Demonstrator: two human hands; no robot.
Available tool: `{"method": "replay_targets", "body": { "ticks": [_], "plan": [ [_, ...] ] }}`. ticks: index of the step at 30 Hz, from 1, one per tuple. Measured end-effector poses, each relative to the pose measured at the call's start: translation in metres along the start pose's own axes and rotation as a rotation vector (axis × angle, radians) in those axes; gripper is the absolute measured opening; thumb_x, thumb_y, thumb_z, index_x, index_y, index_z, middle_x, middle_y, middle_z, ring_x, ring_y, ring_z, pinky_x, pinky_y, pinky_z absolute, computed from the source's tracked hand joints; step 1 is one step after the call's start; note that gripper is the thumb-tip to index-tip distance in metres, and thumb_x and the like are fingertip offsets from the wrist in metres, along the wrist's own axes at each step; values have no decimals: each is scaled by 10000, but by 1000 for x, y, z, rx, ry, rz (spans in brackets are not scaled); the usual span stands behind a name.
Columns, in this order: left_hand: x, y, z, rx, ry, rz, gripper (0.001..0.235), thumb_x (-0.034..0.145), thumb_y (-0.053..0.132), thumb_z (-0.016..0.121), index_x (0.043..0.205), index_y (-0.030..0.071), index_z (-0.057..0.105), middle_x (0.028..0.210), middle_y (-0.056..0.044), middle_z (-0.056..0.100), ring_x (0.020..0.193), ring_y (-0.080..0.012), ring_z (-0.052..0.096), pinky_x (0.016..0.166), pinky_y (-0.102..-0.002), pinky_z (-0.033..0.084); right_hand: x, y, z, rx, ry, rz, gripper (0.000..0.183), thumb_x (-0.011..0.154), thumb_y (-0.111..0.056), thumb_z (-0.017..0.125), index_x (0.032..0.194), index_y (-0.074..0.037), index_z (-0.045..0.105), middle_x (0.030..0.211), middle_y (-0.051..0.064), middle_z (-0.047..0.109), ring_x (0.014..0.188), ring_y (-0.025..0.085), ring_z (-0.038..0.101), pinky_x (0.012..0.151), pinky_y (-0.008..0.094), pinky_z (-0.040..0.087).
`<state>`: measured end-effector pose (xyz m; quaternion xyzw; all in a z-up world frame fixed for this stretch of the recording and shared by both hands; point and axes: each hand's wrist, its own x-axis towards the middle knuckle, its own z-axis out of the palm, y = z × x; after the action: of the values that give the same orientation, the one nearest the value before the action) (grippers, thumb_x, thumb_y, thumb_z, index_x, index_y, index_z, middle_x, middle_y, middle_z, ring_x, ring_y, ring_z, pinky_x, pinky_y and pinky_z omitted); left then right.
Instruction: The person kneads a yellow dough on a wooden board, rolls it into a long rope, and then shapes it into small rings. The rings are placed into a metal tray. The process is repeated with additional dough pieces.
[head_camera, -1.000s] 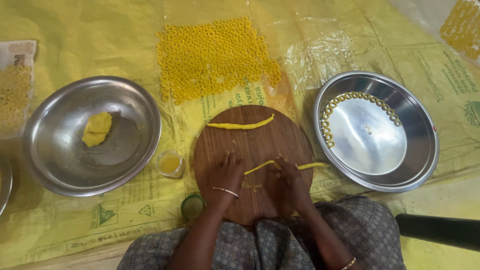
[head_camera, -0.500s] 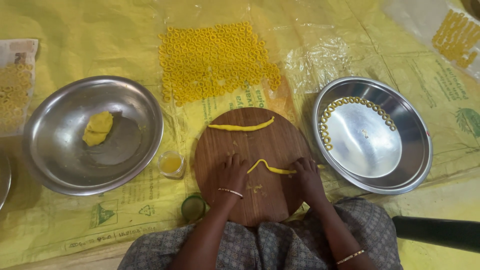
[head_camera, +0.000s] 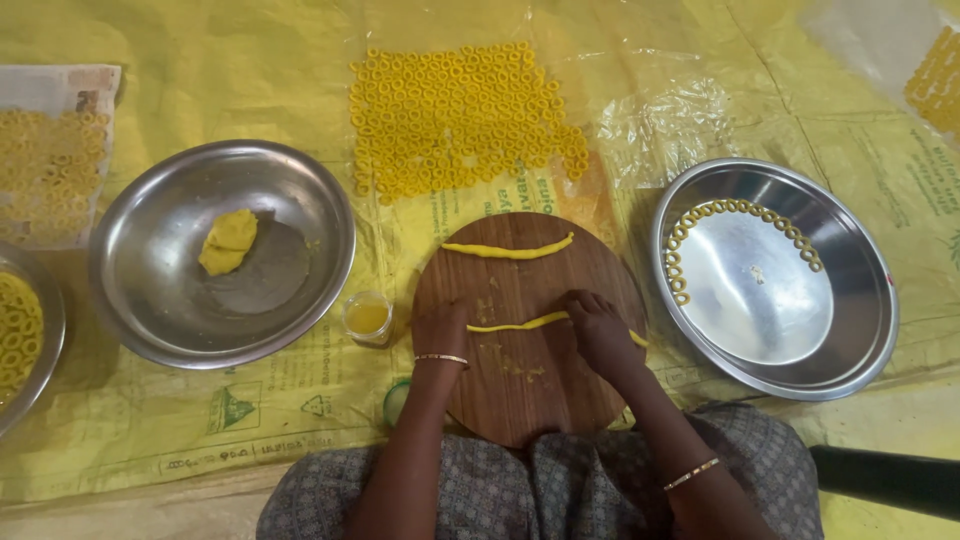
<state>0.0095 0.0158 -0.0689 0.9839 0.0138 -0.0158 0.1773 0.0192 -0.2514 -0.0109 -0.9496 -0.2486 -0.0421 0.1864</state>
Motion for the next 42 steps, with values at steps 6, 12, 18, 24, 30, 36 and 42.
{"method": "replay_targets", "body": {
  "ticks": [6, 12, 18, 24, 30, 36, 42],
  "plan": [
    [1, -4, -15, -48, 85, -23, 232, 832, 69, 669, 1055, 112, 714, 1094, -153, 707, 1043, -383, 674, 842, -483, 554, -17, -47, 45, -10, 32, -4, 538, 848, -101, 641, 1378, -43, 572, 1530, 186, 464, 1418, 386, 421, 1155, 483, 339],
    [-6, -1, -78, -532, 242, -160, 267, 909, 128, 669, 1173, 114, 705, 1109, -110, 728, 1014, -333, 701, 834, -454, 554, -1, -114, 93, -124, 50, -88, 607, 971, -354, 609, 1473, -28, 509, 1631, 194, 286, 1527, 447, 166, 1195, 686, 56],
    [-10, 8, -101, -657, 236, -236, 253, 921, 133, 669, 1170, 97, 699, 1120, -106, 733, 1010, -284, 733, 836, -414, 566, 14, -132, 94, -204, 96, -74, 584, 996, -412, 576, 1429, -23, 530, 1668, 207, 261, 1550, 462, 133, 1203, 717, 15],
    [-5, 12, -100, -658, 271, -199, 223, 932, 159, 676, 1145, 100, 709, 1105, -111, 740, 1009, -293, 735, 822, -414, 573, 9, -137, 96, -193, 91, -67, 647, 967, -456, 551, 1474, -57, 510, 1661, 186, 227, 1547, 431, 111, 1187, 720, -20],
    [-9, 11, -101, -608, 226, -212, 210, 945, 157, 665, 1144, 106, 710, 1100, -126, 724, 997, -313, 722, 811, -423, 570, 16, -141, 96, -308, 8, -95, 651, 971, -435, 547, 1491, -48, 490, 1685, 164, 210, 1560, 400, 98, 1204, 703, -2],
    [-6, 13, -98, -637, 235, -203, 212, 950, 185, 664, 1142, 110, 714, 1097, -123, 730, 998, -293, 735, 808, -413, 577, 11, -146, 93, -357, 10, -111, 665, 970, -474, 542, 1497, -70, 492, 1700, 140, 182, 1570, 379, 98, 1217, 698, 25],
    [-6, 11, -97, -644, 214, -230, 205, 959, 219, 666, 1125, 110, 716, 1091, -122, 728, 981, -296, 737, 800, -417, 573, 13, -155, 85, -397, -132, -118, 772, 931, -557, 499, 1549, -105, 402, 1691, 164, 144, 1564, 396, 28, 1199, 708, 3]
  ]
}}
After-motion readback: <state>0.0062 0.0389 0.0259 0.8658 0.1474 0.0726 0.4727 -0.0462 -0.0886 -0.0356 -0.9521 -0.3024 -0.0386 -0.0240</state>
